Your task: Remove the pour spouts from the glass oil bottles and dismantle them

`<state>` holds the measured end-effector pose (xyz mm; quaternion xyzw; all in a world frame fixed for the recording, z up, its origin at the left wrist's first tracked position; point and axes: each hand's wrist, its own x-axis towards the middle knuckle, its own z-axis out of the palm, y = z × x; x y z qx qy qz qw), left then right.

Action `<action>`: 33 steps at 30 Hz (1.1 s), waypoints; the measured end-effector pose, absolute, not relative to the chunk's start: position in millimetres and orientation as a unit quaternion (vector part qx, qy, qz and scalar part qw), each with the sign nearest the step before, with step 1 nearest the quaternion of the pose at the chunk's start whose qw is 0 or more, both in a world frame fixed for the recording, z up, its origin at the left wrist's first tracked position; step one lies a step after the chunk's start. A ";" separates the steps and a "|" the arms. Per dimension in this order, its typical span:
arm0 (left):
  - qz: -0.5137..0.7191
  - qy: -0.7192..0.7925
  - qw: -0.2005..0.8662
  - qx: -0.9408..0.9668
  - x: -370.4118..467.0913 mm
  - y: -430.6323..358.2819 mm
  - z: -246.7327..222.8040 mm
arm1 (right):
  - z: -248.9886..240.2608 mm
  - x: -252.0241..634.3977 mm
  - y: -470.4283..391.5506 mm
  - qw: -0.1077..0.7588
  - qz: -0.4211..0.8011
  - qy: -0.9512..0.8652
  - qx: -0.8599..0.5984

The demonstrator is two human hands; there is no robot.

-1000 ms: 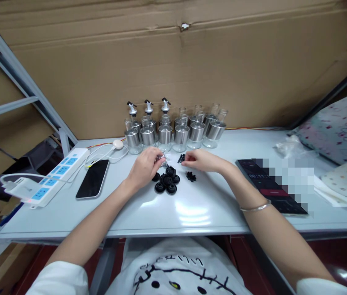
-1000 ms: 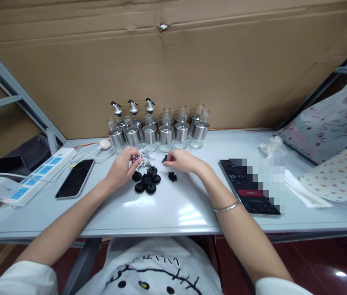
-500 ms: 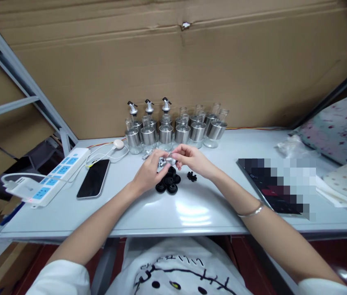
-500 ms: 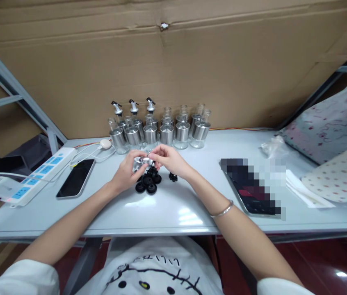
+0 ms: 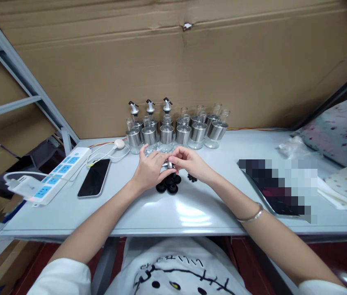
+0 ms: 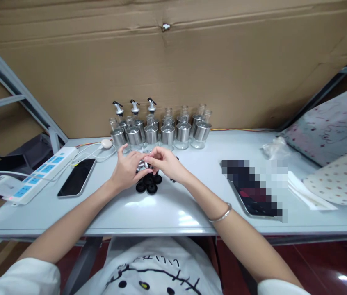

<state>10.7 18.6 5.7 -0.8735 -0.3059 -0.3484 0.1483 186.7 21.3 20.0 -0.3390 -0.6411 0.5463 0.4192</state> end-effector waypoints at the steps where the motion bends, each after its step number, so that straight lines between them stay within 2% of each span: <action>1: -0.342 -0.305 0.159 -0.875 9.5 19.4 7.1 | 21.2 187.8 20.9 0.415 0.549 -0.642 -0.338; 7: -0.299 -0.281 0.183 -0.893 2.6 25.9 14.1 | 25.1 190.8 18.6 0.419 0.540 -0.651 -0.330; 13: -0.208 -0.286 0.066 -0.933 -2.4 26.3 22.9 | 23.7 185.2 15.4 0.438 0.554 -0.635 -0.313; 17: -0.200 -0.331 0.005 -0.922 -2.0 21.1 31.7 | 23.8 184.4 14.6 0.453 0.547 -0.640 -0.292; 20: -0.212 -0.353 -0.082 -0.908 -1.2 16.8 38.0 | 22.5 185.3 15.3 0.462 0.527 -0.656 -0.280; 25: -0.259 -0.353 -0.185 -0.880 -4.2 18.0 39.2 | 15.7 183.2 15.6 0.479 0.460 -0.698 -0.267; 33: -0.307 -0.368 -0.161 -0.862 -8.7 27.7 27.2 | 17.3 180.2 7.0 0.450 0.230 -0.802 -0.318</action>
